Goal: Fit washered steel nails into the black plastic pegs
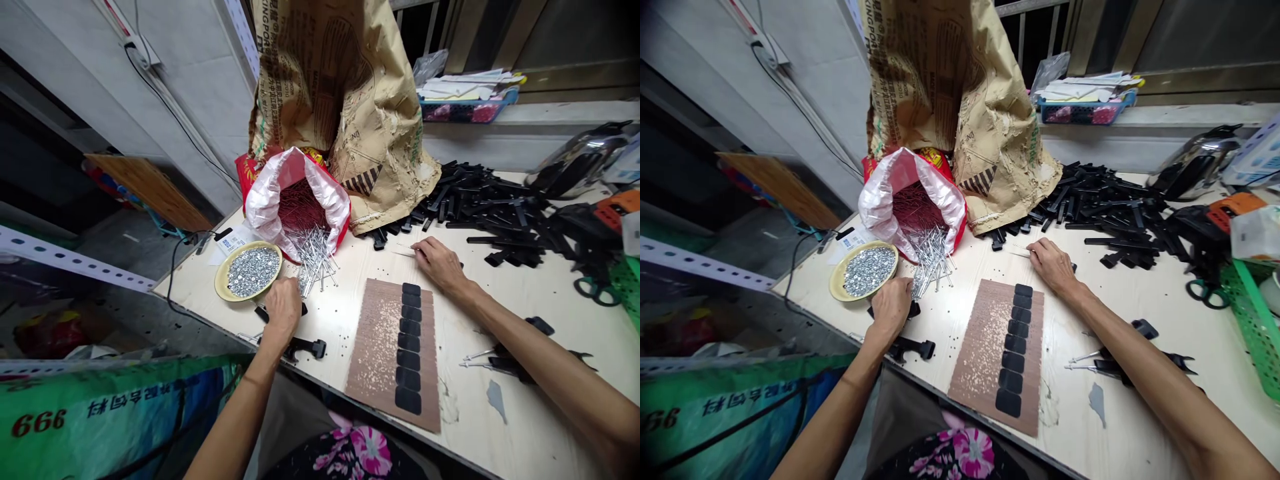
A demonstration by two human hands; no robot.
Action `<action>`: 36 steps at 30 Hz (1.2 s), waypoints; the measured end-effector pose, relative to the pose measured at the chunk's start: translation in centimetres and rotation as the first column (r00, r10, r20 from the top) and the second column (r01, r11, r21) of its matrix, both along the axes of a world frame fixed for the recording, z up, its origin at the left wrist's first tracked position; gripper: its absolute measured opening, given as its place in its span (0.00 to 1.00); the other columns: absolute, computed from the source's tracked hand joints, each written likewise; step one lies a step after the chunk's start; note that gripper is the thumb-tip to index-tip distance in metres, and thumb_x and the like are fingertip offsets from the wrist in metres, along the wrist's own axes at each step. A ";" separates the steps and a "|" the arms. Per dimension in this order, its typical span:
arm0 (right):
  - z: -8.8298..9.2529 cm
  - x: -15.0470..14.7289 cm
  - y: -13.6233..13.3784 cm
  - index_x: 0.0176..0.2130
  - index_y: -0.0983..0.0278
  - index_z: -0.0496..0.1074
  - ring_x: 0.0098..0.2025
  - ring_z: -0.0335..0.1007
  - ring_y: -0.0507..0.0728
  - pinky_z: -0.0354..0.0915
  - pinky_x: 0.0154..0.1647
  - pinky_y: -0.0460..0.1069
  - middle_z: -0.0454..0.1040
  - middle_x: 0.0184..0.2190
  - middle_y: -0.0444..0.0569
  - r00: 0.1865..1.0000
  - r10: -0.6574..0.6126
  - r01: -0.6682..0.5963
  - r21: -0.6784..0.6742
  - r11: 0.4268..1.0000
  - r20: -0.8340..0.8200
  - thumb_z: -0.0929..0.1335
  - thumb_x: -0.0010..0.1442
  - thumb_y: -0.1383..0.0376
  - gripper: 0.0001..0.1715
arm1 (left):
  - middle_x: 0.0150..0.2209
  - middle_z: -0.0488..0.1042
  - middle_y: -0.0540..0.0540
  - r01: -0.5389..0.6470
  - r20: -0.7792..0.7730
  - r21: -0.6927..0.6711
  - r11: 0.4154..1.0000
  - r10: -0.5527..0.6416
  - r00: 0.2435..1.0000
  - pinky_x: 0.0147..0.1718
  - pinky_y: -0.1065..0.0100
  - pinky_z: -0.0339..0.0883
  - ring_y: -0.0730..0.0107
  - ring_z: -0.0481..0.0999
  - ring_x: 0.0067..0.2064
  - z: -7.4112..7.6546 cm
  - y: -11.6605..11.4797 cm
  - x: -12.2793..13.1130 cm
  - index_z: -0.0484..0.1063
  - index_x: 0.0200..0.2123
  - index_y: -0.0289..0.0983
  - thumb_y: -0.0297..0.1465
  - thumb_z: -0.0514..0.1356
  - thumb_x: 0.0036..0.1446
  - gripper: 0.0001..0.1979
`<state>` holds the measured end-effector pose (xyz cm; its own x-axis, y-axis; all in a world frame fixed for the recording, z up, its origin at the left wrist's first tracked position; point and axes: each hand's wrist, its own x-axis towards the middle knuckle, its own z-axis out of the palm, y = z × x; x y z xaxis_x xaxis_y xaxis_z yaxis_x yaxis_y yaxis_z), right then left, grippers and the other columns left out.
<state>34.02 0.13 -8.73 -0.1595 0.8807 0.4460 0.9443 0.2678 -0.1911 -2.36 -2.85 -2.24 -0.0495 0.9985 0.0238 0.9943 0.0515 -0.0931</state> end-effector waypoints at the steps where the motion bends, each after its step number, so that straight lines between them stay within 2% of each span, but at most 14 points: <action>1: 0.0 -0.1 -0.2 0.42 0.63 0.70 0.42 0.68 0.55 0.60 0.33 0.47 0.71 0.40 0.50 1.000 -0.001 0.001 -0.005 1.000 -0.018 0.60 0.63 0.67 0.12 | 0.37 0.75 0.38 -0.002 -0.013 -0.035 0.999 0.002 1.000 0.33 0.65 0.62 0.57 0.75 0.40 -0.3 0.0 -0.1 0.76 0.41 0.35 0.27 0.46 0.61 0.17; 5: 0.4 -0.7 -0.9 0.41 0.64 0.71 0.41 0.69 0.55 0.60 0.33 0.47 0.72 0.40 0.50 0.999 0.027 -0.029 -0.039 0.999 -0.040 0.60 0.63 0.66 0.12 | 0.40 0.74 0.35 -0.018 -0.022 -0.099 0.995 0.016 1.000 0.34 0.64 0.64 0.56 0.76 0.40 -0.9 0.4 0.2 0.76 0.37 0.32 0.26 0.47 0.60 0.17; 10: 1.5 -1.4 -1.5 0.41 0.64 0.71 0.40 0.70 0.55 0.63 0.34 0.48 0.72 0.41 0.50 0.994 0.073 -0.079 -0.074 0.994 -0.079 0.60 0.62 0.67 0.13 | 0.39 0.76 0.32 -0.042 0.003 -0.118 0.992 0.043 0.999 0.35 0.62 0.65 0.51 0.76 0.42 -0.5 1.6 0.4 0.75 0.39 0.31 0.24 0.47 0.59 0.16; 15: 2.9 -2.6 -2.3 0.42 0.64 0.71 0.40 0.70 0.55 0.65 0.39 0.48 0.72 0.40 0.51 0.974 0.139 -0.149 -0.039 0.988 -0.180 0.60 0.62 0.68 0.13 | 0.40 0.76 0.29 -0.084 0.014 -0.128 0.988 0.086 0.996 0.36 0.60 0.66 0.49 0.77 0.42 -0.6 2.1 0.1 0.75 0.39 0.30 0.26 0.49 0.58 0.14; 20: 4.3 -4.5 -3.3 0.43 0.64 0.71 0.40 0.70 0.55 0.67 0.40 0.49 0.72 0.40 0.50 0.948 0.226 -0.232 0.000 0.973 -0.225 0.60 0.61 0.69 0.13 | 0.43 0.75 0.28 -0.088 0.025 -0.113 0.990 0.091 0.996 0.37 0.59 0.67 0.49 0.76 0.43 -0.9 2.4 0.1 0.73 0.41 0.28 0.27 0.49 0.59 0.15; 27: 5.5 -6.5 -4.1 0.42 0.63 0.71 0.40 0.71 0.55 0.68 0.42 0.50 0.72 0.38 0.50 0.896 0.330 -0.326 0.064 0.943 -0.297 0.61 0.60 0.70 0.12 | 0.39 0.76 0.28 -0.070 0.084 -0.092 0.993 0.078 0.993 0.37 0.58 0.67 0.49 0.77 0.42 -1.6 3.1 -0.5 0.74 0.39 0.29 0.24 0.47 0.58 0.16; 33: 6.0 -7.5 -4.4 0.42 0.62 0.71 0.39 0.70 0.55 0.68 0.42 0.51 0.71 0.38 0.50 0.842 0.340 -0.335 0.089 0.938 -0.419 0.61 0.61 0.69 0.11 | 0.39 0.76 0.34 -0.019 0.208 -0.031 0.999 0.025 0.978 0.39 0.62 0.66 0.54 0.76 0.44 -1.8 2.6 -1.2 0.73 0.40 0.33 0.26 0.50 0.57 0.13; 35: 6.2 -8.1 -4.6 0.42 0.62 0.71 0.39 0.70 0.56 0.68 0.42 0.52 0.71 0.37 0.50 0.826 0.320 -0.315 0.090 0.945 -0.465 0.61 0.62 0.68 0.11 | 0.38 0.77 0.38 -0.042 0.403 0.049 0.998 0.018 0.915 0.39 0.62 0.67 0.58 0.76 0.42 -1.6 2.5 -1.1 0.72 0.42 0.34 0.28 0.52 0.57 0.12; 36: 6.3 -8.5 -4.7 0.42 0.62 0.71 0.39 0.70 0.56 0.68 0.42 0.52 0.71 0.37 0.50 0.818 0.311 -0.309 0.088 0.947 -0.484 0.61 0.62 0.68 0.11 | 0.36 0.77 0.40 -0.077 0.559 0.079 0.994 0.020 0.829 0.37 0.63 0.68 0.60 0.77 0.39 -1.4 2.4 -0.8 0.72 0.42 0.34 0.30 0.54 0.56 0.12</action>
<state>25.55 -4.56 -2.45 -0.1855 0.8191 0.5428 0.5966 0.5328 -0.6002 -3.17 -0.48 -3.64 -0.1314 0.9888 0.0706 0.8716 0.0813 0.4835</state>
